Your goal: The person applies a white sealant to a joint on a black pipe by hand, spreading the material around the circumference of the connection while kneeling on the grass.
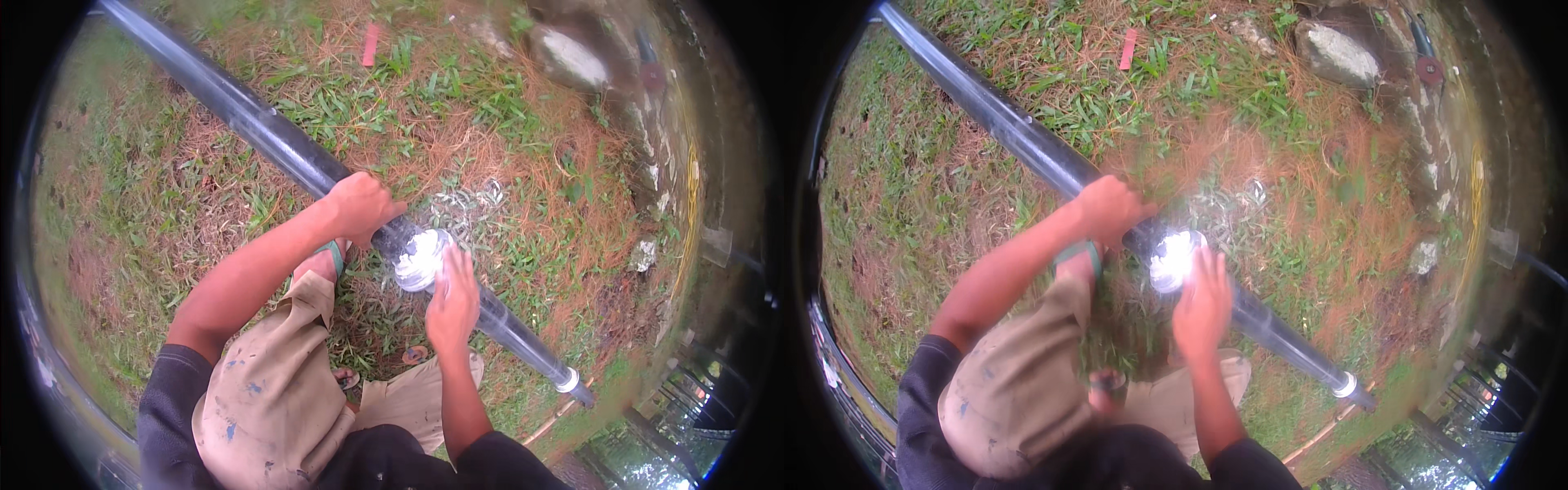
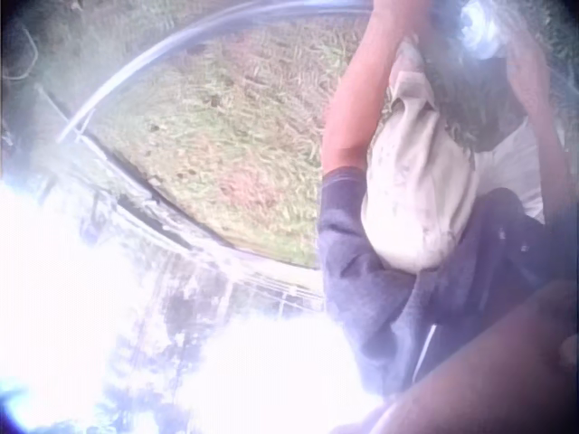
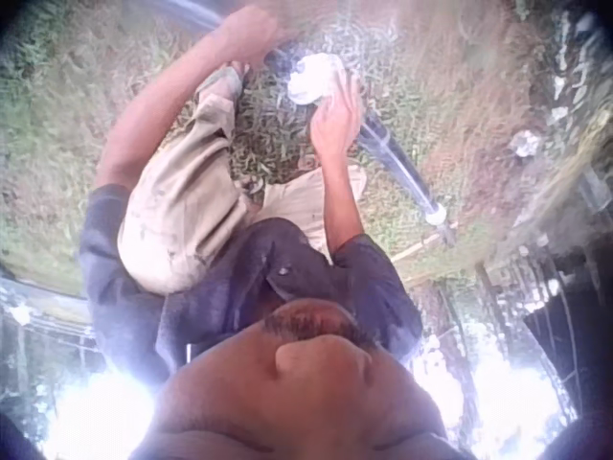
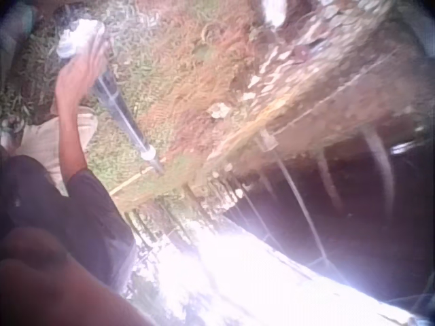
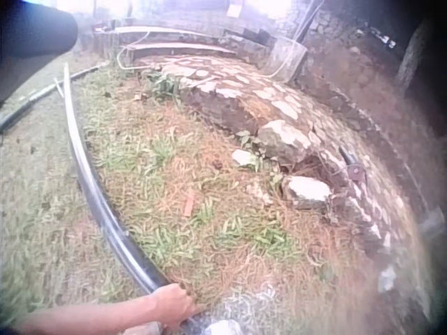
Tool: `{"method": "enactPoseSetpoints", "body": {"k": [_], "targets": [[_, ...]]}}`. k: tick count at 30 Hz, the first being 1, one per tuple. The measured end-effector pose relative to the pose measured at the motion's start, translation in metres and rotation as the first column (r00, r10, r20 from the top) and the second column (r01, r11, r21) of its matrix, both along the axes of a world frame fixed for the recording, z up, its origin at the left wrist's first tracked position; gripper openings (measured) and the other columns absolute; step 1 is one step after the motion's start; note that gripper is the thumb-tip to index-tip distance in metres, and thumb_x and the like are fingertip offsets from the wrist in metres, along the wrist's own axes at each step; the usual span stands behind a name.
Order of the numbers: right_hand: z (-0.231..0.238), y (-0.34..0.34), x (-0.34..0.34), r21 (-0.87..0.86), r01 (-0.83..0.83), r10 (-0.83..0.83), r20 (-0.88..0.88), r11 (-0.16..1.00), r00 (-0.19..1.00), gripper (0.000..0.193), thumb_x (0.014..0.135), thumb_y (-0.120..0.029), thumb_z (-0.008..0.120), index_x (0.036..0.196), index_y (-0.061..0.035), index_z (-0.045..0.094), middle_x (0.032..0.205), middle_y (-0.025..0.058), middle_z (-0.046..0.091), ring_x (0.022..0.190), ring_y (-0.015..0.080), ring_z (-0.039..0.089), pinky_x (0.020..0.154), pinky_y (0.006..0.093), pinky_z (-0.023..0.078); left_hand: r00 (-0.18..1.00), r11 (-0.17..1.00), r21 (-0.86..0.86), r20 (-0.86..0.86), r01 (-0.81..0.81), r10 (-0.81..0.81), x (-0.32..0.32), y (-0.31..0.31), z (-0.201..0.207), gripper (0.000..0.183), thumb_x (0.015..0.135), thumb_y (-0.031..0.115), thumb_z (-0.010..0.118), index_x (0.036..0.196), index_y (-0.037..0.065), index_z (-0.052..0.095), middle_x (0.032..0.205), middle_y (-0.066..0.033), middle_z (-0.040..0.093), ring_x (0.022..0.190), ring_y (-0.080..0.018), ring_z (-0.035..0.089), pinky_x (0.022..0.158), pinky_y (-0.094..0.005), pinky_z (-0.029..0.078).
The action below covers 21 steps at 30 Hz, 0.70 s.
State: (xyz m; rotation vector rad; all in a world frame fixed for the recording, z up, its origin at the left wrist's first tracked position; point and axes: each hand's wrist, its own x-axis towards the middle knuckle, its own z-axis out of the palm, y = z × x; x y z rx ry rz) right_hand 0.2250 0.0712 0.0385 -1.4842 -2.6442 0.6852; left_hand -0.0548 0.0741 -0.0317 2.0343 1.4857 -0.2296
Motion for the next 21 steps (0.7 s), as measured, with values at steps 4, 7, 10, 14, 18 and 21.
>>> {"method": "enactPoseSetpoints", "body": {"k": [4,7,10,14,18,21], "targets": [[0.0,-0.011,0.006,0.051,-0.03,0.031,-0.013,0.998,0.999,0.046,0.112,-0.016,0.057,0.155,-0.0035,0.065,0.161,0.0212,0.062,0.156,0.041,0.052,0.125,0.0578,0.041,0.998,0.971,0.238,0.067,-0.021,0.005,0.008,-0.015,-0.013,0.074,0.065,0.045,0.101,0.125,0.014,0.07,0.097,-0.0087,0.079,0.096,-0.0311,0.08,0.082,-0.0449,0.062],[-0.023,0.049,-0.01,-0.331,0.214,-0.249,-0.068,0.919,0.966,0.046,0.113,-0.019,0.056,0.156,-0.006,0.065,0.162,0.0169,0.062,0.157,0.0393,0.052,0.126,0.0583,0.04,0.996,0.974,0.217,0.085,-0.056,0.039,0.003,-0.009,-0.001,0.076,0.064,0.044,0.102,0.125,0.014,0.07,0.099,-0.0091,0.079,0.097,-0.0307,0.08,0.083,-0.0448,0.062],[0.009,-0.013,-0.011,-0.021,-0.012,0.012,0.012,1.0,1.0,0.047,0.113,-0.016,0.054,0.157,-0.003,0.062,0.162,0.0193,0.061,0.154,0.0428,0.052,0.127,0.051,0.041,0.999,0.976,0.215,0.05,-0.033,0.023,0.001,-0.018,-0.009,0.078,0.064,0.044,0.103,0.127,0.014,0.068,0.099,-0.0082,0.078,0.097,-0.0304,0.08,0.083,-0.045,0.061],[-0.019,0.004,0.01,-0.083,0.081,-0.082,-0.005,0.993,0.997,0.048,0.112,-0.015,0.053,0.157,-0.0012,0.062,0.163,0.0228,0.059,0.155,0.0449,0.051,0.128,0.05,0.04,0.999,0.985,0.172,0.051,-0.026,0.018,0.007,-0.017,-0.001,0.083,0.065,0.039,0.101,0.135,0.015,0.065,0.113,-0.0084,0.074,0.112,-0.0318,0.074,0.098,-0.0466,0.057],[-0.017,0.013,0.013,-0.18,0.115,-0.137,-0.114,0.977,0.984,0.046,0.114,-0.016,0.051,0.155,0.0004,0.064,0.16,0.0227,0.063,0.155,0.0419,0.053,0.128,0.0546,0.038,0.999,0.974,0.223,0.04,-0.038,0.03,0.007,-0.019,-0.002,0.08,0.063,0.042,0.102,0.128,0.014,0.064,0.11,-0.0076,0.074,0.109,-0.0293,0.075,0.098,-0.0448,0.057],[0.0,-0.026,0.019,0.089,-0.095,0.099,-0.035,0.991,0.995,0.044,0.115,-0.017,0.051,0.152,0.0015,0.066,0.158,0.0226,0.064,0.152,0.0417,0.056,0.127,0.0532,0.041,0.999,0.979,0.2,0.027,-0.03,0.025,0.012,-0.025,-0.006,0.081,0.064,0.038,0.1,0.132,0.016,0.064,0.117,-0.0074,0.072,0.117,-0.0304,0.072,0.107,-0.0459,0.055]]}}
